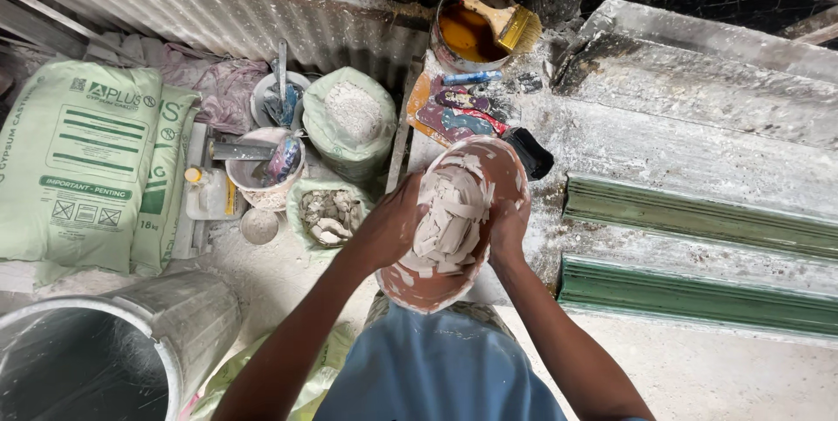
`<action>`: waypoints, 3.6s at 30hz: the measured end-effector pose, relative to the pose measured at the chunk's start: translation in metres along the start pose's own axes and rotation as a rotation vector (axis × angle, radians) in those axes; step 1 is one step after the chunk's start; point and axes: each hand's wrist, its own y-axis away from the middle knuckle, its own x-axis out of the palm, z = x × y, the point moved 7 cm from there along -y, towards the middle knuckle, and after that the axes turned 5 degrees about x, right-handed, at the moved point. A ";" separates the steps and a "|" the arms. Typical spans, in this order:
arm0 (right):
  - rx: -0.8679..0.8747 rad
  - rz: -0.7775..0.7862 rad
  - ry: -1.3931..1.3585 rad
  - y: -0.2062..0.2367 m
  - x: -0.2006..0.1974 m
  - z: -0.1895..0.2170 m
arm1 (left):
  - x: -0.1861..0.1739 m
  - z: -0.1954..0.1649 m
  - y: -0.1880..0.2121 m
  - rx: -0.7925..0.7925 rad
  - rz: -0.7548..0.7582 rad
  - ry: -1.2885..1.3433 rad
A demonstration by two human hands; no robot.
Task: The person scrapes dried plaster residue off a flat board with an orange sponge, then uses a wide brush to apply green paint along the grooves of long decorative molding strips. They then scoop white plaster pieces into a terracotta pot, wipe the pot's rim, and carry it across the workshop.
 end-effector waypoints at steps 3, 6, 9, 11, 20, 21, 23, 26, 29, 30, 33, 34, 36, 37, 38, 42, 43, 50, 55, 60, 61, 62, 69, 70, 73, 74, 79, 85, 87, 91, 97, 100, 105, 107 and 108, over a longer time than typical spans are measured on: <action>-0.113 0.012 0.102 -0.019 0.000 0.013 | -0.016 -0.003 0.022 0.154 -0.026 -0.140; -0.294 0.204 0.178 -0.040 0.015 0.036 | -0.021 -0.007 0.040 0.245 -0.114 -0.170; -0.330 0.369 0.437 -0.051 0.029 0.053 | -0.003 0.037 0.061 -0.470 -0.169 0.223; -0.237 0.422 0.542 -0.051 0.021 0.061 | 0.000 0.026 0.064 -0.344 -0.321 0.340; 0.129 0.345 0.277 0.031 -0.060 -0.004 | -0.029 0.081 0.042 -0.541 -0.163 0.269; 0.139 0.323 0.178 0.035 -0.057 -0.012 | -0.029 0.092 0.031 -0.596 -0.110 0.263; 0.114 0.305 0.073 0.038 -0.046 -0.014 | -0.023 0.090 -0.004 -0.463 -0.242 0.493; 0.015 0.294 0.003 0.032 -0.020 0.010 | 0.014 0.063 -0.032 -0.309 -0.168 0.450; -0.048 0.229 -0.071 0.029 -0.006 0.037 | 0.036 0.022 -0.024 -0.064 -0.176 0.232; -0.043 0.193 -0.036 0.028 -0.004 0.040 | 0.037 0.009 -0.016 0.033 -0.216 0.157; -0.145 0.223 0.111 0.018 0.007 0.051 | 0.050 0.028 0.017 -0.361 -0.184 0.333; -0.197 0.256 0.168 0.012 0.010 0.055 | 0.043 0.030 0.023 -0.336 -0.263 0.343; -0.206 0.253 0.250 -0.007 0.010 0.058 | 0.029 0.036 0.032 -0.293 -0.421 0.367; -0.210 0.252 0.292 -0.017 0.008 0.060 | 0.027 0.040 0.033 -0.271 -0.427 0.384; -0.212 0.310 0.373 -0.024 0.009 0.062 | 0.025 0.044 0.034 -0.248 -0.438 0.399; -0.105 0.421 0.541 -0.044 -0.004 0.064 | 0.032 0.073 0.044 -0.313 -0.394 0.771; -0.051 0.413 0.542 -0.045 -0.011 0.061 | 0.035 0.081 0.047 -0.323 -0.425 0.877; -0.348 0.416 0.651 0.018 -0.038 -0.003 | 0.068 0.132 0.046 0.020 -0.707 0.820; -0.192 0.506 0.434 0.020 -0.035 -0.040 | 0.111 0.145 0.046 -0.116 -0.460 0.249; -0.184 0.459 0.391 0.020 -0.070 -0.004 | 0.100 0.140 0.032 -0.093 -0.459 0.567; -0.185 0.453 0.383 0.019 -0.073 0.002 | 0.101 0.136 0.023 -0.096 -0.383 0.767; -0.188 0.442 0.376 0.020 -0.075 0.006 | 0.103 0.132 0.016 -0.123 -0.312 0.956; -0.211 0.471 0.375 0.028 -0.067 0.021 | 0.116 0.078 0.023 -0.071 -0.118 1.294; -0.221 0.483 0.380 0.026 -0.060 0.025 | 0.116 0.077 0.022 -0.056 -0.140 1.274; -0.273 0.514 0.412 0.013 -0.020 0.032 | 0.108 0.091 0.010 -0.078 -0.375 1.158; -0.291 0.502 0.419 0.000 -0.001 0.035 | 0.104 0.099 0.006 -0.113 -0.495 1.118; -0.280 0.490 0.399 -0.044 0.033 0.049 | 0.102 0.115 0.000 -0.211 -0.838 1.124; -0.172 0.479 0.380 0.012 -0.076 0.037 | 0.123 0.069 0.026 -0.086 -0.229 1.364; -0.152 0.507 0.389 0.022 -0.085 0.027 | 0.124 0.054 0.030 -0.005 -0.041 1.345; -0.202 0.575 0.418 0.012 -0.043 0.019 | 0.095 0.073 0.009 0.021 -0.346 1.221; -0.220 0.614 0.461 -0.031 0.051 0.017 | 0.067 0.103 0.006 -0.026 -0.843 1.471; -0.127 0.731 0.562 -0.010 0.031 0.019 | 0.067 0.083 0.025 0.011 -0.769 1.464; -0.010 0.899 0.651 0.027 -0.012 0.019 | 0.069 0.050 0.018 0.082 -0.374 1.287; -0.028 0.906 0.652 0.027 -0.008 0.016 | 0.056 0.068 0.009 0.050 -0.503 1.321; -0.053 0.915 0.656 0.026 0.002 0.012 | 0.048 0.080 0.007 0.039 -0.572 1.327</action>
